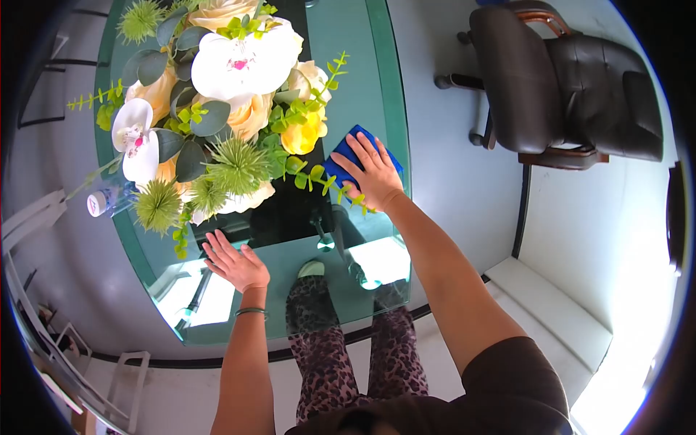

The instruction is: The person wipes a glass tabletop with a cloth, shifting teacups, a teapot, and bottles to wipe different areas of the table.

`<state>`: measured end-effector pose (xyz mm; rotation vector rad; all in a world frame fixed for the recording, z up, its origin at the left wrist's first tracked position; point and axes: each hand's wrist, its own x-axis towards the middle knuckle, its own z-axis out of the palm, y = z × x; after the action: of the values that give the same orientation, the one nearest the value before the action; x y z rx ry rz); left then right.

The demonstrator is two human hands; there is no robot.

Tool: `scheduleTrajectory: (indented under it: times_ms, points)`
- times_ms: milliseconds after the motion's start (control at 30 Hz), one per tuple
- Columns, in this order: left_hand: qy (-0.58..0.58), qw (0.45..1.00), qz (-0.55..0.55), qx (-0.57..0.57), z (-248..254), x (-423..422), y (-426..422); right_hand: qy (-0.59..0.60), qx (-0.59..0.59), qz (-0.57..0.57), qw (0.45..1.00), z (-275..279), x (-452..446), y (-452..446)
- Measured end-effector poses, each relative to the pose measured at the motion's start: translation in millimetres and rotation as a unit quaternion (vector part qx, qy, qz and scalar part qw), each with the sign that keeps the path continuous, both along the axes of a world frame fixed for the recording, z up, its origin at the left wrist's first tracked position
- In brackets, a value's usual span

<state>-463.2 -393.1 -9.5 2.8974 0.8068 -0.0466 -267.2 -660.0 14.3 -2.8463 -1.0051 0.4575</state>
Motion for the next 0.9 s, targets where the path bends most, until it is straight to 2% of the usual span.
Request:
scheduleTrajectory:
  times_ms: [133, 633, 900]
  points:
    - [0.003, 1.0, -0.003, 0.005, -3.8, -1.5, -1.8, -0.002, 0.027, 0.014, 1.0, -4.3, 25.4, 0.7]
    - [-0.046, 0.999, 0.017, 0.011, -16.2, -7.4, 7.8, -0.006, 0.141, 0.043, 0.989, -19.8, 23.9, -3.5]
    - [-0.044, 0.999, 0.02, 0.025, -14.1, -6.6, 7.5, -0.015, 0.126, 0.058, 0.99, -21.8, 24.0, -2.5]
